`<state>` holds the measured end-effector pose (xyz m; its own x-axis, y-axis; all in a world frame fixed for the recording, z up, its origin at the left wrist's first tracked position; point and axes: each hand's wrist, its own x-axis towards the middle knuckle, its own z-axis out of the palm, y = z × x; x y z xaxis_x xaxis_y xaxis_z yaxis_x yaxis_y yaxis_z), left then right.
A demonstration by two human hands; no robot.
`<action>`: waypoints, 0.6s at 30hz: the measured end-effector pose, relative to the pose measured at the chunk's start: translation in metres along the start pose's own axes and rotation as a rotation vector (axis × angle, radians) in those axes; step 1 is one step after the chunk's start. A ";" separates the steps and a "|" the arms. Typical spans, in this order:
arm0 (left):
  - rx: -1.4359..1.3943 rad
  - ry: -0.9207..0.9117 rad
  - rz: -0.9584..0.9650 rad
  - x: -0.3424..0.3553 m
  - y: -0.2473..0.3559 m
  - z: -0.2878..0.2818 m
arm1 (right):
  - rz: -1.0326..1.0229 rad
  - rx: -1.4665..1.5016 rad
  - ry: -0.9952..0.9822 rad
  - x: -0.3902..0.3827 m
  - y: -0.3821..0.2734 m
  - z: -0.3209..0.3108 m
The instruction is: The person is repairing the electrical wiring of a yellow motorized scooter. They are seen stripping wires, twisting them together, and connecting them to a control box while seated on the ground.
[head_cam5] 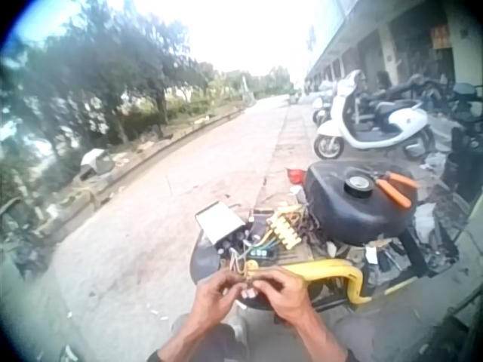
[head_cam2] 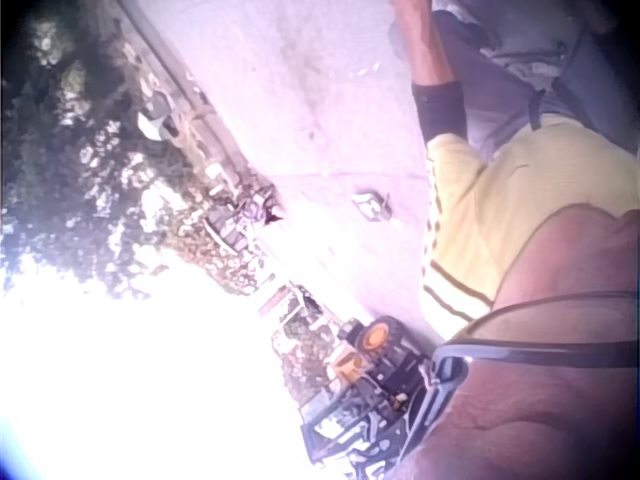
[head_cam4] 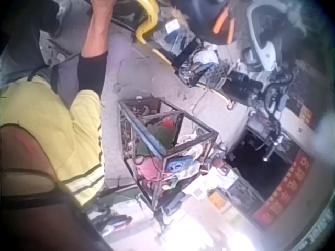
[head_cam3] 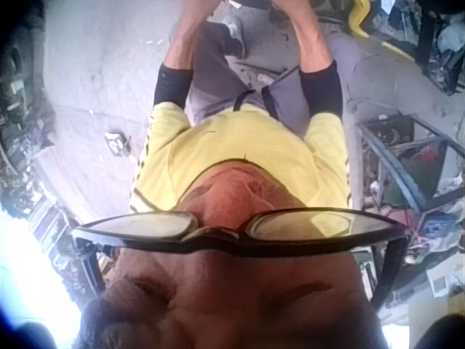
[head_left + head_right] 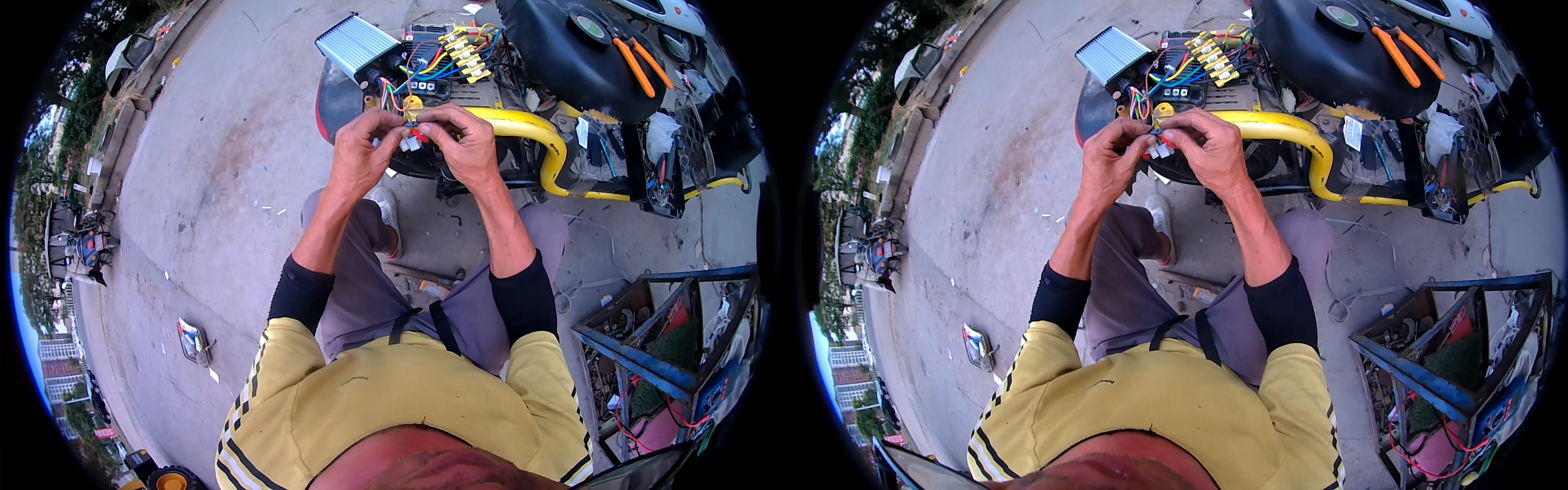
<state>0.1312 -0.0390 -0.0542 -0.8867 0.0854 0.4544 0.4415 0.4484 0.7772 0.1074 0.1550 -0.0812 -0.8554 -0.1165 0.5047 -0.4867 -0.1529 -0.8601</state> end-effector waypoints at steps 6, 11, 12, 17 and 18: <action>0.018 -0.029 0.010 0.002 0.002 -0.001 | -0.024 -0.038 -0.004 0.000 -0.001 0.000; 0.083 -0.042 0.052 0.002 0.009 -0.002 | -0.055 -0.091 -0.012 0.000 -0.005 0.000; 0.092 -0.037 0.077 0.004 0.008 -0.001 | -0.074 -0.108 -0.014 0.001 -0.003 0.000; 0.157 -0.037 0.067 0.005 0.005 0.002 | -0.157 -0.168 0.010 0.004 0.003 0.001; 0.130 -0.027 0.063 0.005 0.007 0.004 | -0.132 -0.165 0.010 0.004 0.006 0.000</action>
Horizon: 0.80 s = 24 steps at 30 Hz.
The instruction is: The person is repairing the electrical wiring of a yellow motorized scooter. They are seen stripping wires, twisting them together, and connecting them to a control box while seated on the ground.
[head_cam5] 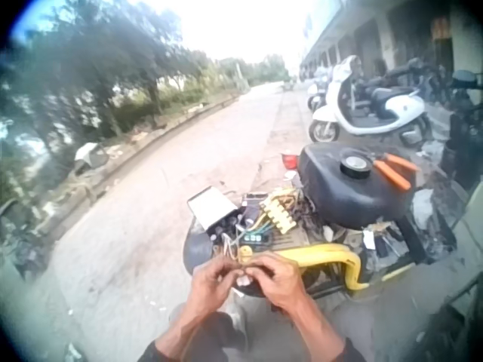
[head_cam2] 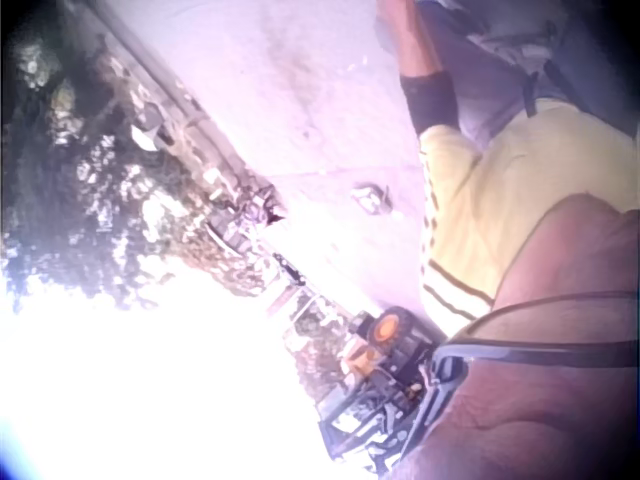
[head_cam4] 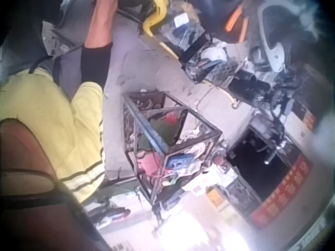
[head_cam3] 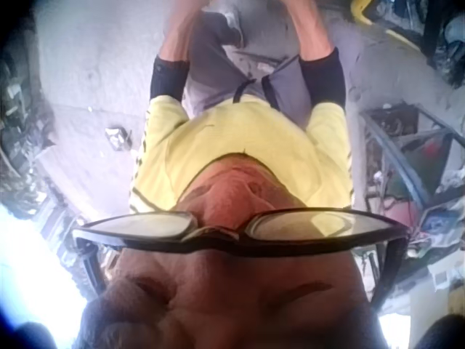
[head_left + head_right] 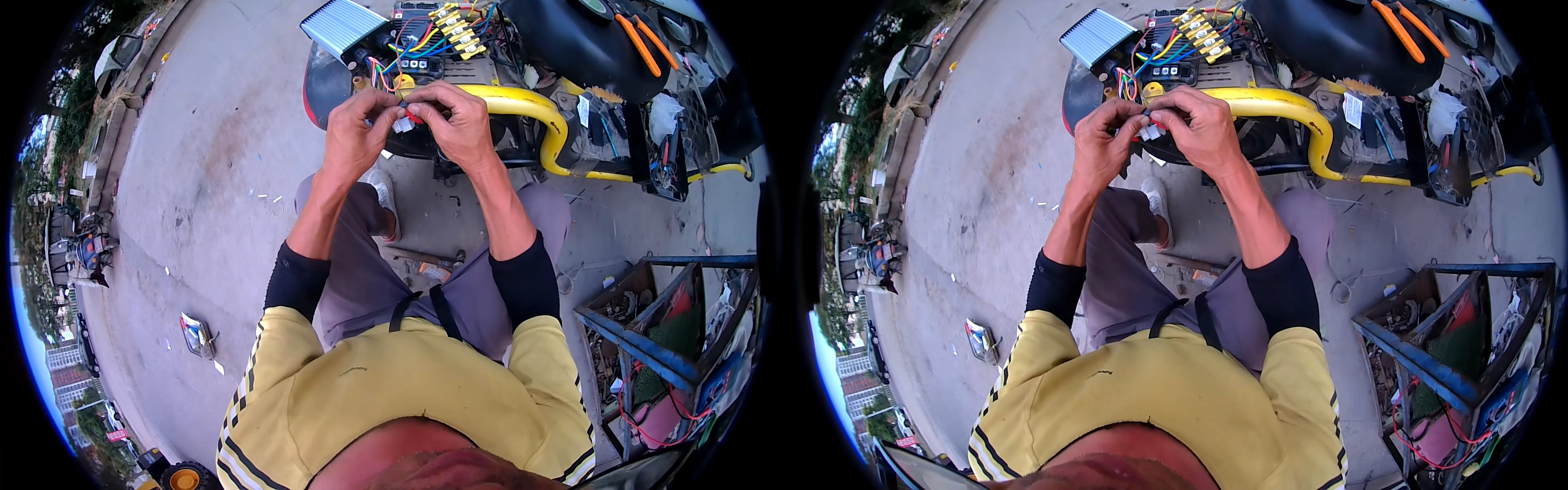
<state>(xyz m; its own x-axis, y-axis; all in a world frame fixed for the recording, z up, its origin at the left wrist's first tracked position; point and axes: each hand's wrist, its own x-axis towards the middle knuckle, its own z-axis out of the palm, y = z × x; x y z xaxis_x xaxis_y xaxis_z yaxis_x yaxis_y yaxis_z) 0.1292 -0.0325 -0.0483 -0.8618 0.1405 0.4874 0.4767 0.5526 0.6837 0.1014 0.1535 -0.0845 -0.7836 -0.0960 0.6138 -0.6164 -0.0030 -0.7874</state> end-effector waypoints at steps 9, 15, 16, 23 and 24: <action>-0.042 0.093 0.094 -0.005 -0.018 0.011 | -0.139 -0.045 0.188 0.002 -0.020 -0.007; -0.022 0.192 0.213 -0.009 -0.019 0.021 | -0.447 -0.033 0.403 -0.019 -0.080 -0.052; -0.007 0.213 0.228 -0.010 -0.020 0.022 | -0.547 -0.032 0.383 -0.021 -0.109 -0.057; 0.022 0.275 0.277 -0.011 -0.017 0.026 | -1.276 0.434 0.335 -0.048 -0.256 -0.061; 0.033 0.292 0.295 -0.011 -0.019 0.026 | -1.260 0.405 0.292 -0.059 -0.259 -0.064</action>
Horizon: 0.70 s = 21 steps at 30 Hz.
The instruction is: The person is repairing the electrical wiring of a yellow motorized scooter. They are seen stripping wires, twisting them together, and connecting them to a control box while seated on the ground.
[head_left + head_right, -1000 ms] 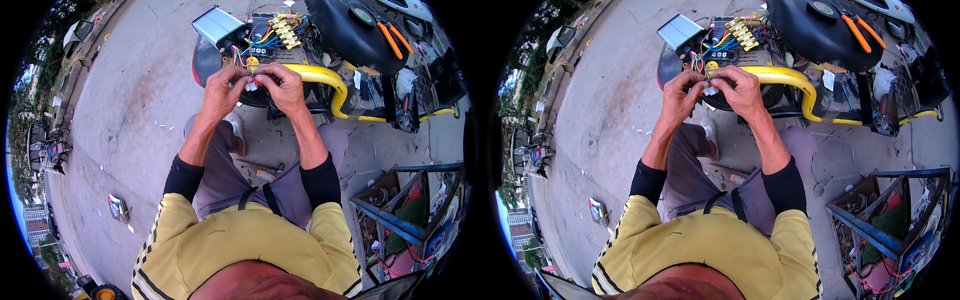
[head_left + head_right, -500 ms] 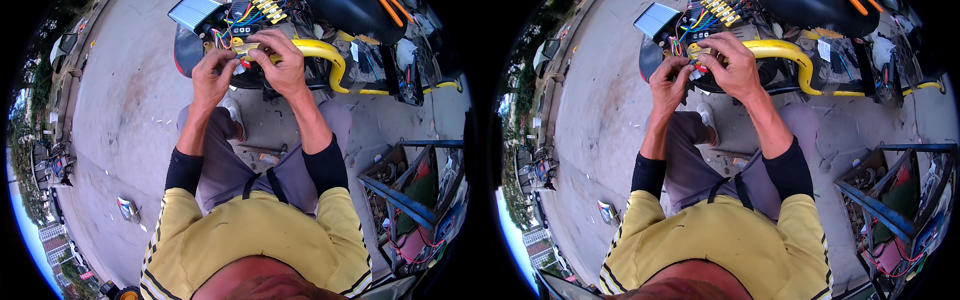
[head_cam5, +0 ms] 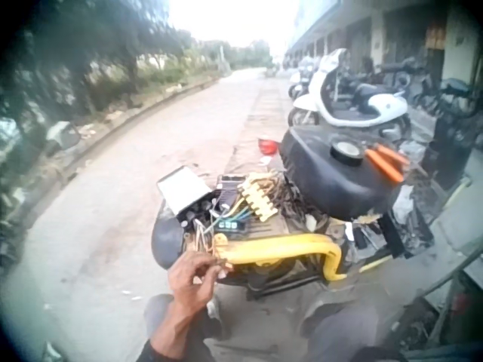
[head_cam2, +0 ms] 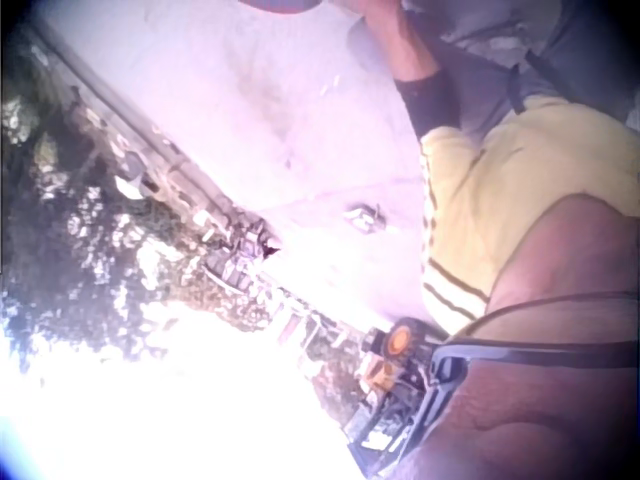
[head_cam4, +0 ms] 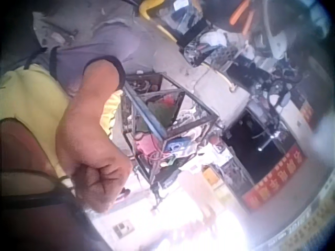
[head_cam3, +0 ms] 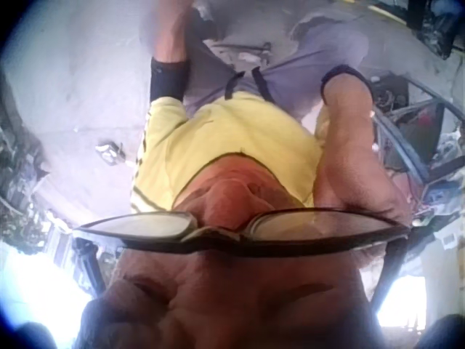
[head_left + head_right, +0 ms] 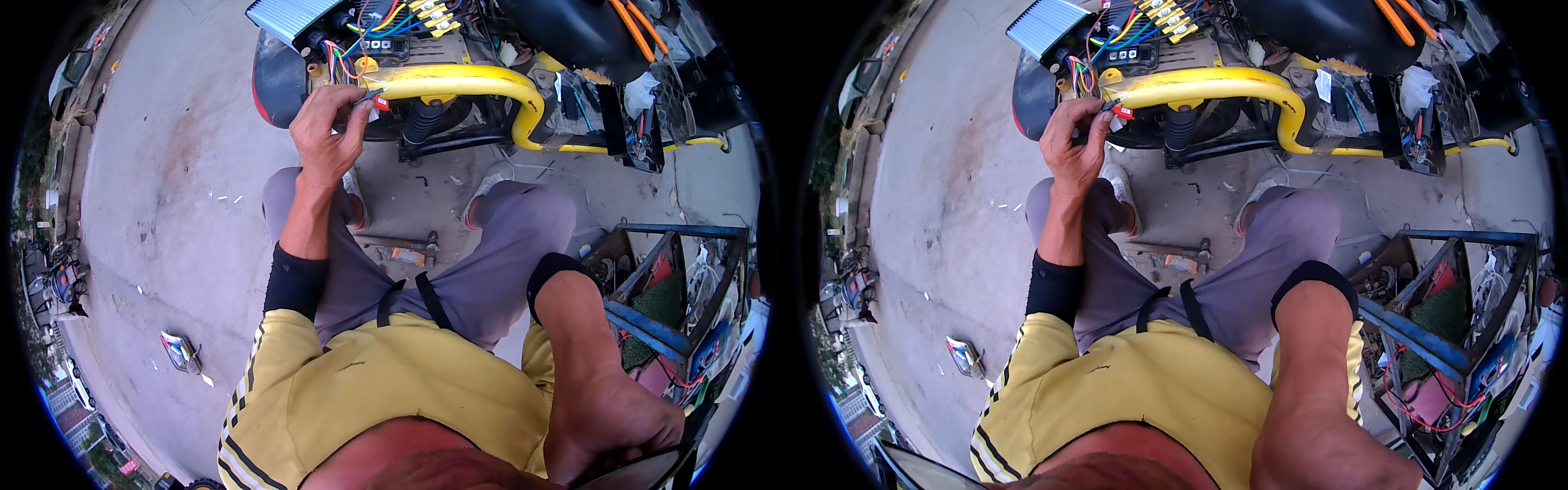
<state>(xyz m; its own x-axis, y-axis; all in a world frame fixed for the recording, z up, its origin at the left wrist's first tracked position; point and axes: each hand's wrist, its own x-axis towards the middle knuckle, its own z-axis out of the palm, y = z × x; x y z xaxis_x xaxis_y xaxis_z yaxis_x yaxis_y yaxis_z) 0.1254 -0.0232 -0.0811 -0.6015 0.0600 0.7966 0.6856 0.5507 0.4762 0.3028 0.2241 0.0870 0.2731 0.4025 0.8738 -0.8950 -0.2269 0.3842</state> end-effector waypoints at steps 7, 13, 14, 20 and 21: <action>0.035 0.036 0.010 -0.002 -0.004 0.006 | -0.230 -0.332 0.242 -0.006 -0.008 0.011; 0.081 0.054 0.058 -0.013 -0.014 0.006 | -0.226 -0.395 0.351 -0.020 0.013 0.014; 0.071 0.056 0.052 -0.013 -0.015 0.007 | -0.223 -0.401 0.355 -0.022 0.013 0.014; 0.055 0.074 0.026 -0.016 -0.014 0.009 | -0.180 -0.413 0.372 -0.029 0.015 0.010; 0.058 0.075 0.034 -0.015 -0.013 0.009 | -0.172 -0.407 0.378 -0.029 0.015 0.010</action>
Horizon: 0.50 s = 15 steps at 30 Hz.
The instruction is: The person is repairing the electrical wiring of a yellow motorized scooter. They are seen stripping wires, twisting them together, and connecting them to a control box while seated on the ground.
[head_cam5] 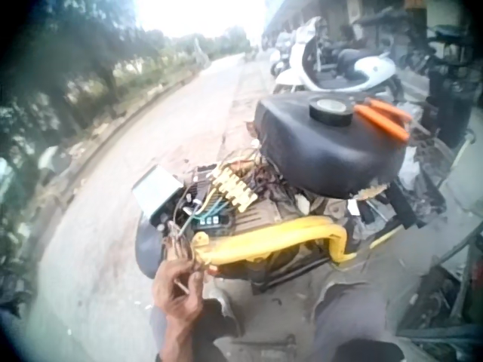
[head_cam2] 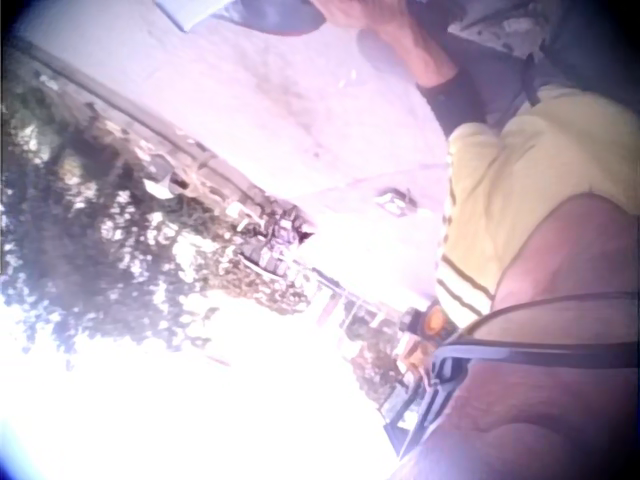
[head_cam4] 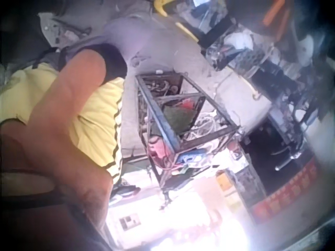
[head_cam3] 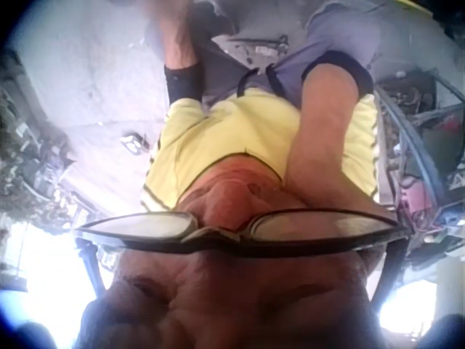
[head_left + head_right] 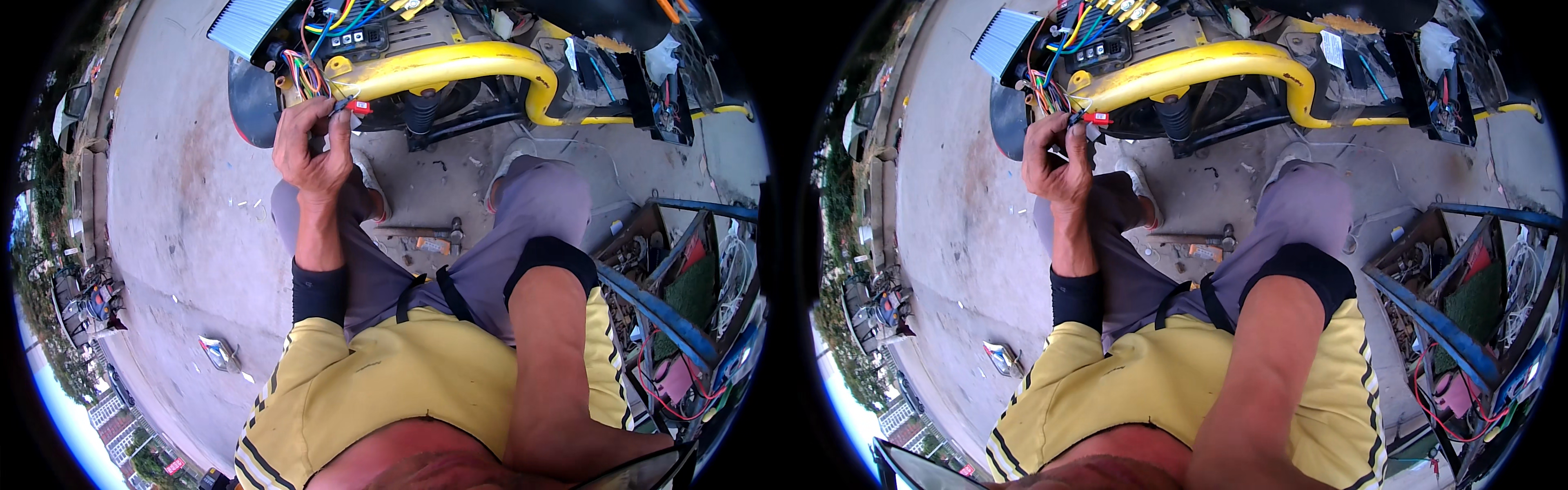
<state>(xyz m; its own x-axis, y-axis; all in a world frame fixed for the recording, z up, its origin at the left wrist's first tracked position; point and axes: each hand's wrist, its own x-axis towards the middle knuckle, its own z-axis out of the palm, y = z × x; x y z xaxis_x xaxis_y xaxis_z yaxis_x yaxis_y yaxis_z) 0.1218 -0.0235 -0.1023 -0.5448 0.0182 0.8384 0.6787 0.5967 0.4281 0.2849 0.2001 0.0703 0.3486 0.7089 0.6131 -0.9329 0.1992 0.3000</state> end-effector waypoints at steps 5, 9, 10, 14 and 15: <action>-0.014 -0.004 -0.011 0.001 0.002 0.001 | 0.012 -0.006 -0.009 -0.005 0.000 0.003; -0.002 -0.012 -0.009 0.000 0.003 -0.002 | 0.022 -0.011 -0.004 -0.006 -0.002 0.002; -0.005 -0.012 -0.007 0.000 0.002 -0.002 | 0.023 -0.013 -0.002 -0.007 -0.001 0.002; -0.020 -0.011 -0.005 0.001 0.001 -0.001 | 0.023 -0.023 -0.002 -0.006 -0.001 0.004; -0.023 -0.007 -0.005 0.001 0.001 0.000 | 0.023 -0.025 -0.004 -0.006 0.000 0.003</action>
<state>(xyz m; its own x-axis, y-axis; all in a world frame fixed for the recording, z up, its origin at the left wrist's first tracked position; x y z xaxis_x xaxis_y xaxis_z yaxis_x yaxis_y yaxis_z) 0.1217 -0.0230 -0.1009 -0.5514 0.0206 0.8340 0.6872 0.5781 0.4400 0.2830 0.1935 0.0686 0.3273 0.7107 0.6228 -0.9426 0.1997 0.2675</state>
